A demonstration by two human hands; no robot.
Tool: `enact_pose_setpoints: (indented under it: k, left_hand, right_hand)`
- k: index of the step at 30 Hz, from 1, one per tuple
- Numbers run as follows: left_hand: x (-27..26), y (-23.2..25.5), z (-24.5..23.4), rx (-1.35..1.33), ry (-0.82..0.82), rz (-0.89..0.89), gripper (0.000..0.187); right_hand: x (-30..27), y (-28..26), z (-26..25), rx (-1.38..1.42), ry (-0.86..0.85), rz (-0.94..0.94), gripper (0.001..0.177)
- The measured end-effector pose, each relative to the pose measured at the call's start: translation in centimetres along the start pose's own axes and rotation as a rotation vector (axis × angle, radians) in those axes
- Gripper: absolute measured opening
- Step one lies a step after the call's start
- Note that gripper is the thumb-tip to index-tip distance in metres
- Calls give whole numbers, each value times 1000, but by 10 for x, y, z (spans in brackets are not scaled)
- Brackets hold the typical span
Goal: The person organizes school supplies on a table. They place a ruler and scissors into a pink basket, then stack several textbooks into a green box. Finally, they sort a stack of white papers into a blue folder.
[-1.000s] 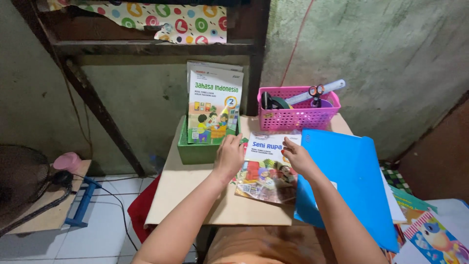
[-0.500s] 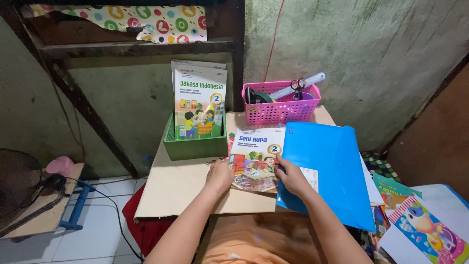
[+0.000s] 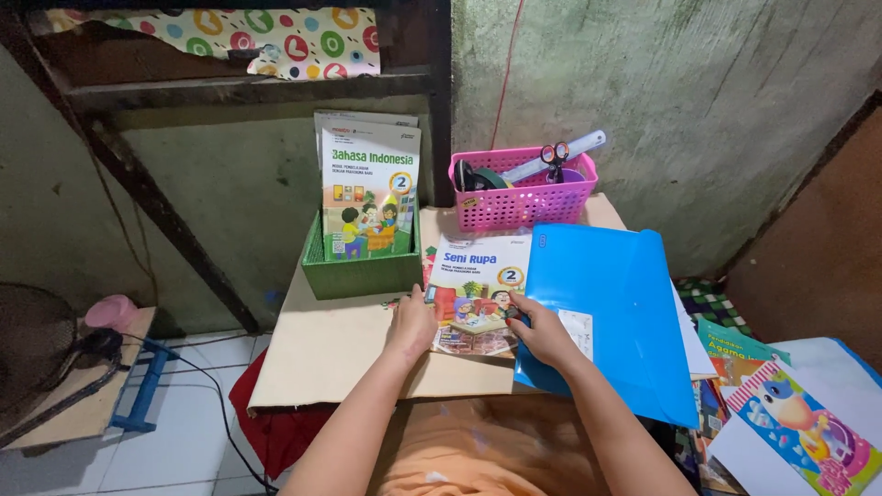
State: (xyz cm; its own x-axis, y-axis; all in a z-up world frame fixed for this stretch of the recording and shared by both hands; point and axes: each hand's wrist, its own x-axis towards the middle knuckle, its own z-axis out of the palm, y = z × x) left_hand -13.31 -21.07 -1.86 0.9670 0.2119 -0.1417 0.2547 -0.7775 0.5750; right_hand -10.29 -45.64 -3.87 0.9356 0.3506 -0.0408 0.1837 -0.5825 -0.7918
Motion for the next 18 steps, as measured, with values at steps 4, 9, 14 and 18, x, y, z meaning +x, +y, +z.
enact_pose_setpoints:
  k: [4,9,14,18]
  left_hand:
    - [20,-7,18,-177,16,55,58]
    - [9,13,5,-264,-102,-37,54]
    - [-23,46,-26,-272,-127,-20,53]
    - [-31,45,-39,-355,-126,-81,51]
  right_hand:
    - [12,17,4,-8,2,17,57]
    - [15,20,3,50,9,38,58]
    - [15,20,1,61,25,56,55]
    - [16,19,-2,65,28,101,55]
